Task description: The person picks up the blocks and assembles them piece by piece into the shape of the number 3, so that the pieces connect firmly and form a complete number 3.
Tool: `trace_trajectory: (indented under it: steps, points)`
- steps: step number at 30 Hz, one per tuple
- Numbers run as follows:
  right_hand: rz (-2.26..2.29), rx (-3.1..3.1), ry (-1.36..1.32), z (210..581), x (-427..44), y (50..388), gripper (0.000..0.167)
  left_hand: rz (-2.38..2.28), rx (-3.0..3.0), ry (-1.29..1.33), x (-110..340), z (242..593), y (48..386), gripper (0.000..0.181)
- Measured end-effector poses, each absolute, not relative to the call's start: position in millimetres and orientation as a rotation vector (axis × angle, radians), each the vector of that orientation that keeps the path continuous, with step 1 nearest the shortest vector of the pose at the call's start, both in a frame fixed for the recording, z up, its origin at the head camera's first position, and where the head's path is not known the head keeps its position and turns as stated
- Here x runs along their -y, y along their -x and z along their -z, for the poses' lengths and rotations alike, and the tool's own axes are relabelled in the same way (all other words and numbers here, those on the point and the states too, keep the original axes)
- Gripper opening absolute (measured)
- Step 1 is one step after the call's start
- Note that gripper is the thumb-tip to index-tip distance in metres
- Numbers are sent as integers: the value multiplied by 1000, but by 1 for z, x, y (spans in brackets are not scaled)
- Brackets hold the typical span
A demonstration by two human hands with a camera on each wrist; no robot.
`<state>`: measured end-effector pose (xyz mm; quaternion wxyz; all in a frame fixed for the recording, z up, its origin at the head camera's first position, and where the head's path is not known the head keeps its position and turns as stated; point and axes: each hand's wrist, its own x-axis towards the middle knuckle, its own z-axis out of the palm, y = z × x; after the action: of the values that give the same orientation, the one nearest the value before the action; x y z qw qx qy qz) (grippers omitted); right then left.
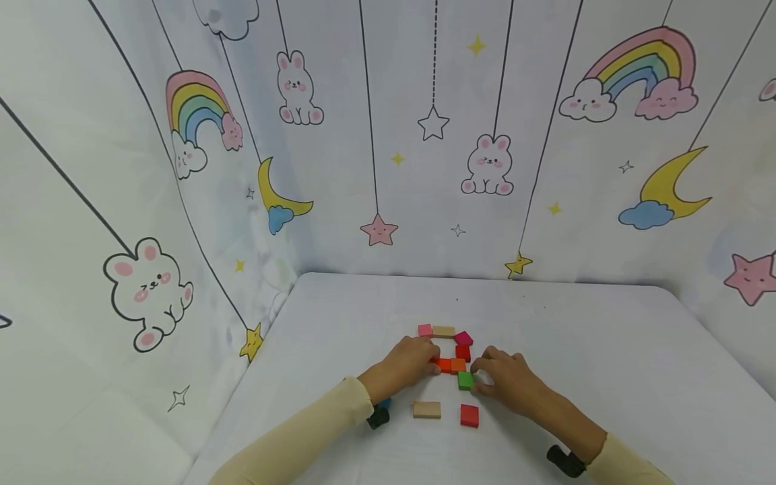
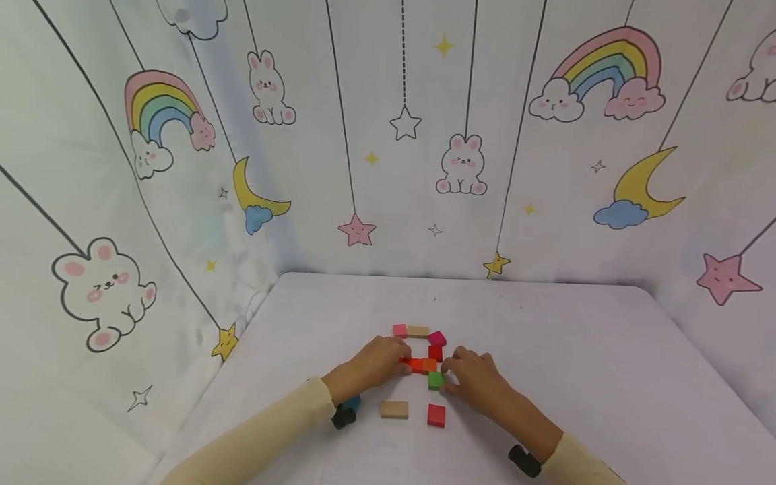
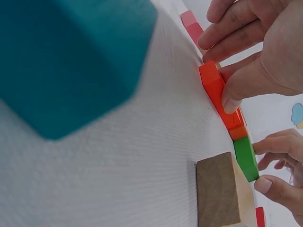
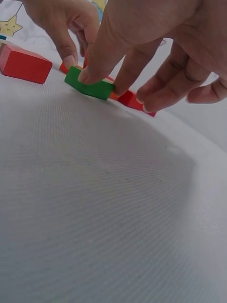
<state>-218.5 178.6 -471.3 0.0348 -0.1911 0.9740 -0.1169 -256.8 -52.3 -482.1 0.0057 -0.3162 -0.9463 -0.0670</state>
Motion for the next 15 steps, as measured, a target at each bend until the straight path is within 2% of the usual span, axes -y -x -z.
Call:
trace_trajectory:
  steps: [15]
  points:
    - [341,-3015,601,468,-184,215,40,223,2975,987,52,480,255,20]
